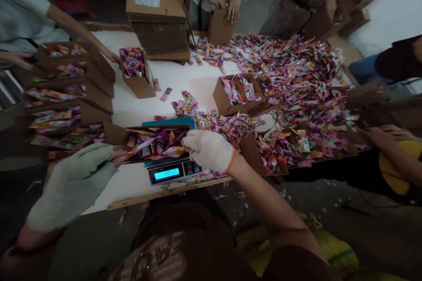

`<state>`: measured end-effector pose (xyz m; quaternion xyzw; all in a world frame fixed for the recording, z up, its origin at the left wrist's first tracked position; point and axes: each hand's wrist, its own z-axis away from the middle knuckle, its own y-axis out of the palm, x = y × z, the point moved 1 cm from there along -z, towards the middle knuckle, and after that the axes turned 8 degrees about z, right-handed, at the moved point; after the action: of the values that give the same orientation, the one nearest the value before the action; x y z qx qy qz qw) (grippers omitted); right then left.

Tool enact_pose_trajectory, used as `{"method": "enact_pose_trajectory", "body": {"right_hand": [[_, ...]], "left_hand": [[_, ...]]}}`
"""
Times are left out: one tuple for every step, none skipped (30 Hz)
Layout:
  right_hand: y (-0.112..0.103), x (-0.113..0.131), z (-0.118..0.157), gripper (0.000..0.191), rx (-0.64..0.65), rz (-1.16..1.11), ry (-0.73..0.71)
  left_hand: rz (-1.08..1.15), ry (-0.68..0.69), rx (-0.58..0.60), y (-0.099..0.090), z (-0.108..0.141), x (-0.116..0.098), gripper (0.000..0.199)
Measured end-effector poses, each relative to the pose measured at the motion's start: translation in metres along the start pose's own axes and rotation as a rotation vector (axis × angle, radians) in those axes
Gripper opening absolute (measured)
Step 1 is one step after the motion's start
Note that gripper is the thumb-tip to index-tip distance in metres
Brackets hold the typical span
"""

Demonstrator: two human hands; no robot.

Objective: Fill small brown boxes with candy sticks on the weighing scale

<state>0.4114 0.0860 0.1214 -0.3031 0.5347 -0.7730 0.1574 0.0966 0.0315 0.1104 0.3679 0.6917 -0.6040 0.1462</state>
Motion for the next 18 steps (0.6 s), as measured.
{"method": "enact_pose_trajectory", "body": {"right_hand": [[-0.005, -0.001, 0.008, 0.022, -0.110, -0.063, -0.021], [-0.011, -0.001, 0.017, 0.021, -0.204, -0.118, -0.048], [-0.018, -0.001, 0.026, 0.020, -0.275, -0.156, -0.068], [-0.024, 0.000, 0.034, 0.019, -0.322, -0.172, -0.072], [-0.029, 0.001, 0.041, 0.019, -0.348, -0.164, -0.051], [-0.033, -0.001, 0.047, 0.020, -0.358, -0.137, -0.005], [-0.036, -0.004, 0.051, 0.020, -0.362, -0.099, 0.061], [-0.038, -0.010, 0.055, 0.020, -0.357, -0.058, 0.139], [-0.037, -0.019, 0.058, 0.019, -0.339, -0.021, 0.214], [-0.034, -0.029, 0.060, 0.018, -0.311, 0.007, 0.282], [-0.029, -0.040, 0.062, 0.018, -0.279, 0.027, 0.344], [-0.023, -0.051, 0.065, 0.022, -0.253, 0.041, 0.400], [-0.015, -0.060, 0.067, 0.028, -0.231, 0.046, 0.445], [-0.008, -0.068, 0.069, 0.032, -0.216, 0.042, 0.474], [0.000, -0.072, 0.070, 0.034, -0.210, 0.024, 0.486], [0.006, -0.075, 0.071, 0.033, -0.209, -0.006, 0.480], [0.012, -0.075, 0.071, 0.029, -0.213, -0.042, 0.457], [0.016, -0.073, 0.070, 0.025, -0.220, -0.080, 0.425]], "left_hand": [[0.039, 0.022, 0.005, 0.003, -0.011, -0.018, 0.035], [0.078, 0.034, 0.049, 0.009, -0.024, -0.035, 0.034], [0.125, 0.060, 0.078, 0.019, -0.039, -0.052, 0.030], [0.182, 0.116, 0.107, 0.032, -0.053, -0.066, 0.026], [0.245, 0.171, 0.121, 0.045, -0.067, -0.079, 0.024], [0.302, 0.195, 0.139, 0.059, -0.079, -0.088, 0.024], [0.375, 0.210, 0.161, 0.070, -0.089, -0.094, 0.022], [0.452, 0.205, 0.180, 0.079, -0.095, -0.098, 0.020], [0.522, 0.182, 0.197, 0.083, -0.097, -0.098, 0.022], [0.573, 0.152, 0.202, 0.082, -0.096, -0.095, 0.030], [0.587, 0.116, 0.186, 0.077, -0.092, -0.089, 0.039], [0.563, 0.074, 0.147, 0.067, -0.084, -0.079, 0.046], [0.505, 0.028, 0.090, 0.054, -0.074, -0.067, 0.049], [0.420, -0.028, 0.004, 0.038, -0.061, -0.050, 0.046], [0.348, -0.116, -0.074, 0.023, -0.046, -0.031, 0.044], [0.292, -0.216, -0.162, 0.008, -0.029, -0.009, 0.042], [0.230, -0.318, -0.213, -0.004, -0.012, 0.014, 0.043], [0.176, -0.401, -0.268, -0.014, 0.005, 0.037, 0.047]]}}
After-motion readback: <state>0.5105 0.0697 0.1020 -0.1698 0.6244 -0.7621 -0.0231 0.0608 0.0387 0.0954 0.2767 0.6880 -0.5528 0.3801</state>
